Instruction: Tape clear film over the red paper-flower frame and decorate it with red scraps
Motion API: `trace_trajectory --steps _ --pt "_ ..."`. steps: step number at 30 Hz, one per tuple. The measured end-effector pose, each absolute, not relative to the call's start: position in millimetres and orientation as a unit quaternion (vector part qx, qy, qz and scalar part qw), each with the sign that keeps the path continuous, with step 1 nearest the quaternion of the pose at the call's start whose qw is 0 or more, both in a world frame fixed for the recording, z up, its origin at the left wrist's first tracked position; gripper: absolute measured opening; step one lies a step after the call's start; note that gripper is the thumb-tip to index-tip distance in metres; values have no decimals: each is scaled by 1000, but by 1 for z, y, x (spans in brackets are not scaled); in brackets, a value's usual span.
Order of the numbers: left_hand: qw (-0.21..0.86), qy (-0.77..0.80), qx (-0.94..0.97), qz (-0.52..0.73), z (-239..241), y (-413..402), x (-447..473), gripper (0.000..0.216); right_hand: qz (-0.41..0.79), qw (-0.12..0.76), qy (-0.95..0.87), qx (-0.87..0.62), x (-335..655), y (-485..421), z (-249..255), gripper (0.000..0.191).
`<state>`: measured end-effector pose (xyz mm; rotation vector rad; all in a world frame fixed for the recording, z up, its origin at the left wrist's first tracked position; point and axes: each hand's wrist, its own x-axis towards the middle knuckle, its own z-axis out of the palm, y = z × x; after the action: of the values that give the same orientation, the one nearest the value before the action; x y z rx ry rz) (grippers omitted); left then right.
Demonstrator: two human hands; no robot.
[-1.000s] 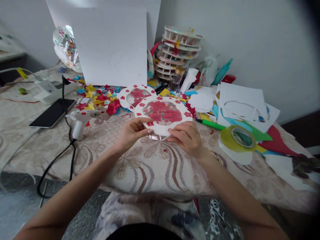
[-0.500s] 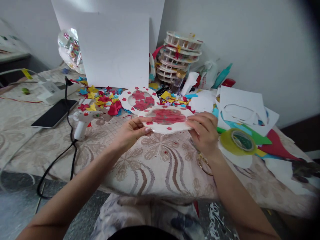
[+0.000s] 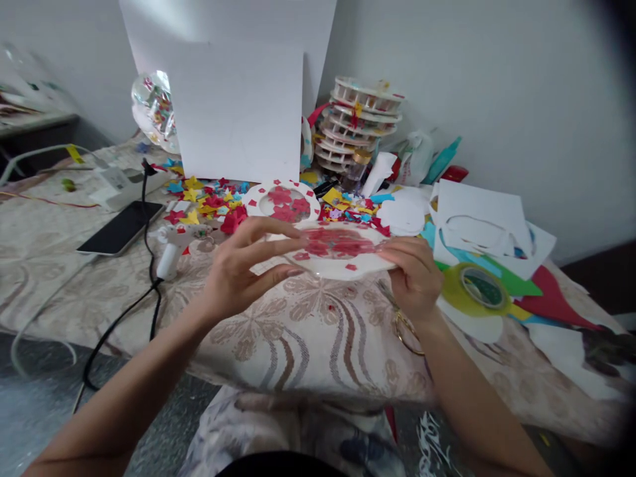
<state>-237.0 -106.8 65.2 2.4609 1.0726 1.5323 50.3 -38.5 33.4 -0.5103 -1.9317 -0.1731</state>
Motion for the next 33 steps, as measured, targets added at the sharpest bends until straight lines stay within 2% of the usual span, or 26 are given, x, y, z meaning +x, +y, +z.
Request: trace_trajectory --steps 3,5,8,11,16,20,23,25,28,33 --pt "95 287 853 425 85 -109 -238 40 22 527 -801 -285 44 -52 47 12" --pt "120 324 832 435 93 -110 -237 37 115 476 -802 -343 43 -63 56 8" --pt "226 395 764 458 97 -112 -234 22 279 386 -788 -391 45 -77 64 16" --pt "353 419 705 450 100 -108 -232 22 404 370 -739 -393 47 -79 68 28" --pt "463 434 620 461 116 -82 -237 27 471 423 -678 -374 43 -61 78 31" --pt "556 467 570 384 87 -59 -240 34 573 319 -650 -384 47 -42 68 51" --pt "571 479 571 344 34 -54 -238 28 553 211 -700 -399 53 -32 40 49" --pt "521 500 604 338 1 -56 -235 26 455 168 -771 -413 55 -29 20 42" --pt "470 513 629 346 -24 -60 -232 26 312 167 -834 -424 49 -28 3 34" --pt "418 510 664 353 -29 -61 -232 31 300 204 -837 -409 28 -21 -9 33"
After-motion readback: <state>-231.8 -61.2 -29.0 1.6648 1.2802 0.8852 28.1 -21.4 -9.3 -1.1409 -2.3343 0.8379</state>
